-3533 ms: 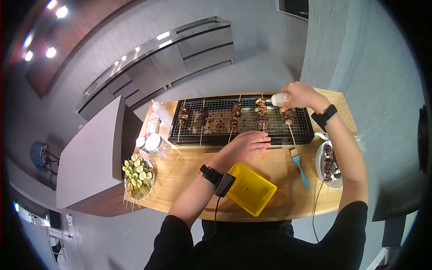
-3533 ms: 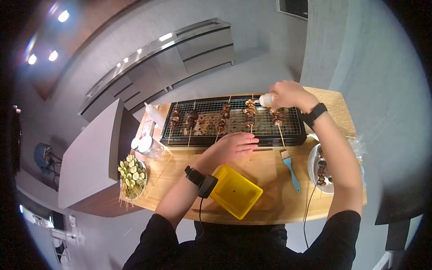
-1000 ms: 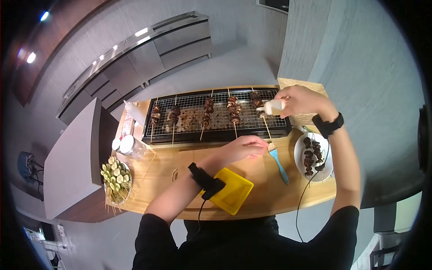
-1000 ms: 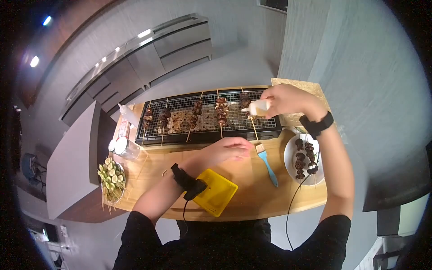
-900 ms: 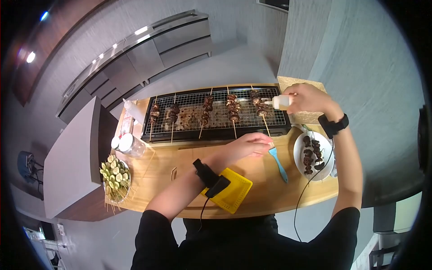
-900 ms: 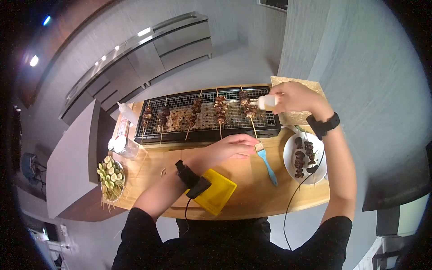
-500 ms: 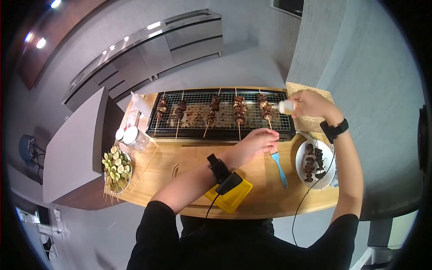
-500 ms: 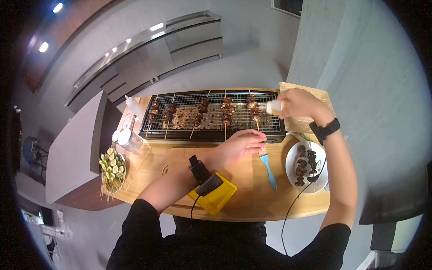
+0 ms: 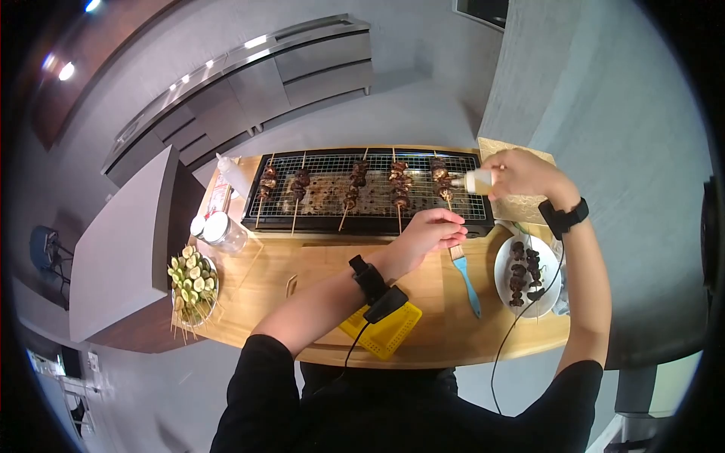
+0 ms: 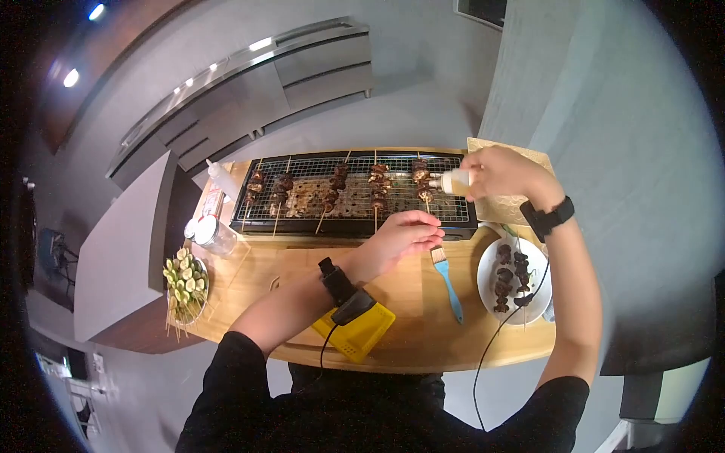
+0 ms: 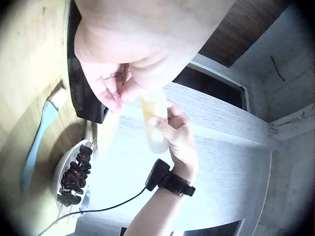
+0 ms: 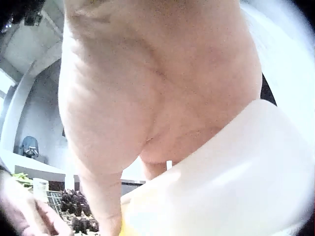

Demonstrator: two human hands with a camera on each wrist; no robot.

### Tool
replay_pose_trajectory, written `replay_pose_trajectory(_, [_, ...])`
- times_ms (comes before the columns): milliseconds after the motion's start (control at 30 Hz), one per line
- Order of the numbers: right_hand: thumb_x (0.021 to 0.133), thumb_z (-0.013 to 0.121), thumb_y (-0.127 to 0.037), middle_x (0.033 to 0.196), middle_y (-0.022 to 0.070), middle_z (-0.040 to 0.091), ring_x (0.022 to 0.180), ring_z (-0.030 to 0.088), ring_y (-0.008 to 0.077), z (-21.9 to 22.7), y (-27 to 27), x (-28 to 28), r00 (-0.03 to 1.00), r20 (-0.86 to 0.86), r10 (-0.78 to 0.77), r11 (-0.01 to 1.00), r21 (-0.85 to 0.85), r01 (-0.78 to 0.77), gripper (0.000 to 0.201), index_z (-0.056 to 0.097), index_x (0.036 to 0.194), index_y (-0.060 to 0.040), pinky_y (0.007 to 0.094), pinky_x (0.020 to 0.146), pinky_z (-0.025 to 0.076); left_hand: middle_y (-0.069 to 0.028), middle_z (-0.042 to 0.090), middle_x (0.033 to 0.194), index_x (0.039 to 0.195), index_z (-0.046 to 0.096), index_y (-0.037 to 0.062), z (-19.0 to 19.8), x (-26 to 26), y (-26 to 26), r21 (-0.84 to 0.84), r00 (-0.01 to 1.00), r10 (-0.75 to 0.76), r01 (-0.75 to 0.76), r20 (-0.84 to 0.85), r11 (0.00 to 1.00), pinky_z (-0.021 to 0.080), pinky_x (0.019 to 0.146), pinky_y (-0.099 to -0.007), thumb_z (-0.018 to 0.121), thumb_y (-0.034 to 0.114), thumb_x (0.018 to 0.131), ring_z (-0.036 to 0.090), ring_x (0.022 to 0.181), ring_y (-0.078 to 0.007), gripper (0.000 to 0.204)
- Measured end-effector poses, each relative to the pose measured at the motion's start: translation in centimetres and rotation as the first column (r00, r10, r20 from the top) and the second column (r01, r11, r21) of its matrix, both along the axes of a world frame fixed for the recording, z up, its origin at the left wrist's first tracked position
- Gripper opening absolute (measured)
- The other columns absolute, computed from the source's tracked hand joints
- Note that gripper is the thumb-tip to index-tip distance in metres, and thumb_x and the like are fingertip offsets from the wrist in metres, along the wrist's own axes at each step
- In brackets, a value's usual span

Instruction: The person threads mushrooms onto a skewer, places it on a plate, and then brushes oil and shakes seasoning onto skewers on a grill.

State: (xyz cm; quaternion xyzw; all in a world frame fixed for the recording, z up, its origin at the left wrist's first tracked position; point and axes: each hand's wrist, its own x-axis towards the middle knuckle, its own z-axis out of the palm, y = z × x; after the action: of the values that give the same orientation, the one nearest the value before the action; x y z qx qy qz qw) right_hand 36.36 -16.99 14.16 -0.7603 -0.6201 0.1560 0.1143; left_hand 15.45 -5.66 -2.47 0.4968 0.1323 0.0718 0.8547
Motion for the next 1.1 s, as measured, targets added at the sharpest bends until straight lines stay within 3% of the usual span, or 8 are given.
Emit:
replay_pose_trajectory(167, [0.068,0.087,-0.016,0.095,0.019,0.073,0.088,0.07,0.0328,-1.6,1.6,1.9,0.965,0.259,-0.052,0.977,0.212,-0.004,0.05,0.073,0.113,-0.001,0.0401,0.077,0.053,-0.0176,0.068,0.121,0.122,0.063,-0.0041,-0.5,-0.1,0.0,0.003,1.0,0.0,0.0,0.027,1.0,0.055,0.103,-0.0362,0.064,0.008,0.1,0.068,0.112,-0.0241,0.025])
replay_pose_trajectory(233, [0.068,0.088,-0.016,0.097,0.0186,0.073,0.091,0.07,0.0323,-1.9,1.8,2.2,0.963,0.269,-0.025,0.991,0.134,-0.012,0.051,0.073,0.114,-0.0014,0.0401,0.078,0.054,-0.0183,0.068,0.121,0.124,0.063,-0.0048,-0.4,-0.4,0.1,-0.004,0.999,0.002,-0.002,0.041,1.0,0.055,0.104,-0.0363,0.062,0.007,0.101,0.068,0.113,-0.0248,0.026])
replay_pose_trajectory(367, [0.068,0.089,-0.017,0.099,0.0169,0.073,0.095,0.07,0.0313,-1.1,0.7,0.7,0.994,0.105,-0.037,0.998,0.058,0.031,0.052,0.073,0.115,-0.0017,0.0397,0.083,0.054,-0.0194,0.068,0.122,0.127,0.062,-0.0069,0.0,-0.8,0.2,-0.013,1.0,0.015,-0.014,0.022,1.0,0.054,0.106,-0.0363,0.061,0.006,0.101,0.068,0.115,-0.0257,0.029])
replay_pose_trajectory(567, [0.07,0.088,-0.021,0.098,0.0159,0.074,0.093,0.07,0.0319,-1.3,-1.2,0.8,0.996,0.087,-0.026,0.981,0.195,0.009,0.051,0.073,0.115,-0.001,0.0392,0.081,0.053,-0.0203,0.067,0.124,0.127,0.061,-0.0091,-0.1,-0.9,0.0,0.004,0.999,-0.025,0.025,0.032,1.0,0.052,0.109,-0.0365,0.058,0.005,0.102,0.066,0.119,-0.0256,0.029])
replay_pose_trajectory(667, [0.07,0.088,-0.017,0.105,0.0148,0.073,0.095,0.069,0.0318,-0.9,-1.7,-0.4,0.999,0.017,-0.027,0.987,0.159,0.024,0.049,0.073,0.113,-0.0015,0.0381,0.084,0.054,-0.0203,0.067,0.124,0.127,0.061,-0.0093,-0.5,-0.9,-0.1,0.004,0.998,-0.045,0.044,0.038,0.999,0.05,0.111,-0.0371,0.057,0.005,0.102,0.065,0.121,-0.0261,0.029])
replay_pose_trajectory(867, [0.07,0.087,-0.019,0.1,0.0139,0.074,0.091,0.07,0.0301,-1.5,-1.6,-0.4,0.998,0.032,0.056,0.994,-0.1,-0.052,0.042,0.075,0.108,-0.003,0.0379,0.082,0.054,-0.0219,0.065,0.127,0.13,0.058,-0.0095,-1.2,-1.5,-0.1,-0.006,0.997,-0.079,0.079,0.018,0.997,0.05,0.112,-0.0381,0.055,0.005,0.102,0.064,0.122,-0.0279,0.031])
replay_pose_trajectory(1100, [0.069,0.087,-0.018,0.097,0.018,0.074,0.089,0.069,0.0351,-4.6,1.6,1.1,0.969,0.242,-0.053,0.987,0.162,0.013,0.041,0.075,0.106,-0.0029,0.0409,0.079,0.053,-0.0203,0.066,0.127,0.13,0.059,-0.0066,-1.2,-2.0,0.2,0.008,0.995,-0.092,0.092,-0.034,0.996,0.052,0.108,-0.0377,0.058,0.01,0.103,0.066,0.119,-0.0268,0.032])
